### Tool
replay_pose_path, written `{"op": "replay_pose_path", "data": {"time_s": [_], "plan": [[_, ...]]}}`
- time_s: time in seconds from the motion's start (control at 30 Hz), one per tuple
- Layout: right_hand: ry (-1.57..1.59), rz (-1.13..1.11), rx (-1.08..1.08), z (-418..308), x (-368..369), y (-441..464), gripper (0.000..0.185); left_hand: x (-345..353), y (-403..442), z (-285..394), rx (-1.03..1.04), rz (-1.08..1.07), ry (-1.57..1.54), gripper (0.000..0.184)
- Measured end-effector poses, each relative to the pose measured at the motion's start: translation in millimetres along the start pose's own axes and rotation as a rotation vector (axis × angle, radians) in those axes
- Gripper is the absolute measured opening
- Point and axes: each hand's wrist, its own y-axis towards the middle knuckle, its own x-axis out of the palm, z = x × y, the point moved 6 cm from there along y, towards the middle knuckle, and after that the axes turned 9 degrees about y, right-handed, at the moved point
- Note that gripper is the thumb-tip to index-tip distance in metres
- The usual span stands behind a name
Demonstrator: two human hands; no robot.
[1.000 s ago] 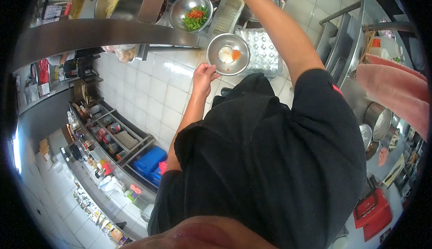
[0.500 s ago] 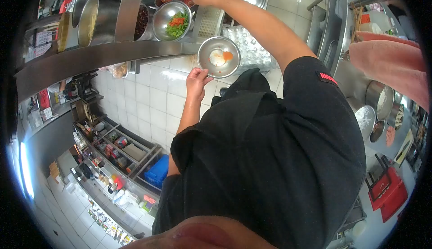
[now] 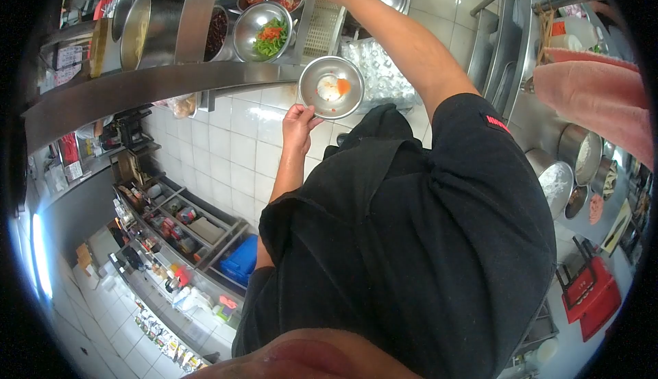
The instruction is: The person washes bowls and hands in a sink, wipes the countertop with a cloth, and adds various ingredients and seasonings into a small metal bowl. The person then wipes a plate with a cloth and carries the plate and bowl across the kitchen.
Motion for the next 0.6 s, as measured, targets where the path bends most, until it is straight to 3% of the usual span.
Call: {"op": "replay_pose_path", "data": {"time_s": [0.1,0.3,0.43,0.53,0.6], "plan": [[0.279,-0.036,0.101,5,-7,-4,0.019,1,-2,2,-0.004,-0.002,0.011,0.01],[0.321,0.098,0.067,-27,-28,-33,0.015,4,-3,6,-0.012,0.0,0.026,0.009],[0.306,0.074,-0.103,-53,-29,-50,0.022,4,1,4,-0.012,-0.01,0.012,0.01],[0.064,-0.042,-0.348,-84,-8,-89,0.016,8,1,9,-0.019,-0.008,-0.002,0.011],[-0.262,-0.018,-0.548,-101,16,-123,0.018,11,2,12,-0.024,-0.012,-0.011,0.012]]}}
